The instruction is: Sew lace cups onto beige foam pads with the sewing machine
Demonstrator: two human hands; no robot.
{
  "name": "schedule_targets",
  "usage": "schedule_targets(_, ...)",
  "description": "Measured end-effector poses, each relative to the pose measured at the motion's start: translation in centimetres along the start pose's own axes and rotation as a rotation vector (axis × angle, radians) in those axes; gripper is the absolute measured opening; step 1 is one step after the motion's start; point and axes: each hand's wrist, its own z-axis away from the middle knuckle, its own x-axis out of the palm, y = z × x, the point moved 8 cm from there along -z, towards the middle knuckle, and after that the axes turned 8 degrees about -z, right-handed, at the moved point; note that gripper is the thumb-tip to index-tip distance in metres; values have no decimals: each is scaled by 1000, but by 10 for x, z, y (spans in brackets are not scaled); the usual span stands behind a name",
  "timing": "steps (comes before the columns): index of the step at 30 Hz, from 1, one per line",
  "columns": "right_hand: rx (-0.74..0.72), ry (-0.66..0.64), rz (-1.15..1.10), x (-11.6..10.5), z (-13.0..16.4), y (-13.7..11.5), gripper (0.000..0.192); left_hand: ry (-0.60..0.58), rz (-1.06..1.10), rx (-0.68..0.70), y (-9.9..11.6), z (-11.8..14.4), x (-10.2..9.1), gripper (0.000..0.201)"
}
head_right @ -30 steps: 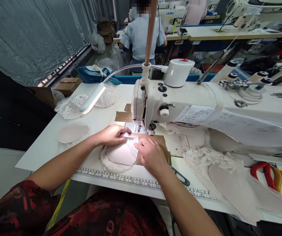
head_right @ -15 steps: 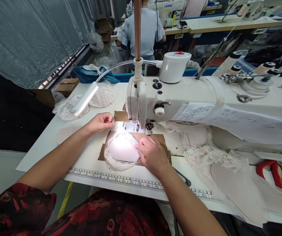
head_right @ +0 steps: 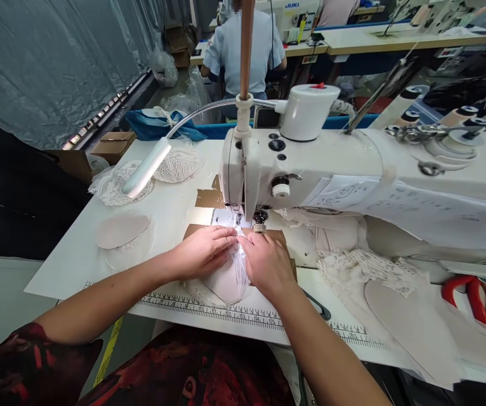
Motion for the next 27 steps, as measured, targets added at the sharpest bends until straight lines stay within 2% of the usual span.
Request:
schedule_targets(4, 50, -76, 45, 6, -3, 1, 43, -35, -92, -28, -7, -3, -1, 46)
schedule_targets(9, 85, -93, 72, 7, -7, 1, 39, -79, -144, -46, -17, -6, 1, 49)
schedule_targets(17, 96, -76, 90, 5, -16, -6, 36, -129, -112, 95, -38, -18, -4, 49)
schedule_targets(21, 84, -115, 54, 4, -15, -6, 36, -151, -104, 120, -45, -21, -6, 46)
schedule_targets(24, 58, -91, -42, 1, -10, -5, 35, -127, -159, 103, -45, -18, -8, 42)
schedule_targets(27, 46, -11, -158, -5, -4, -1, 36, -26, -235, 13, -39, -9, -18, 37)
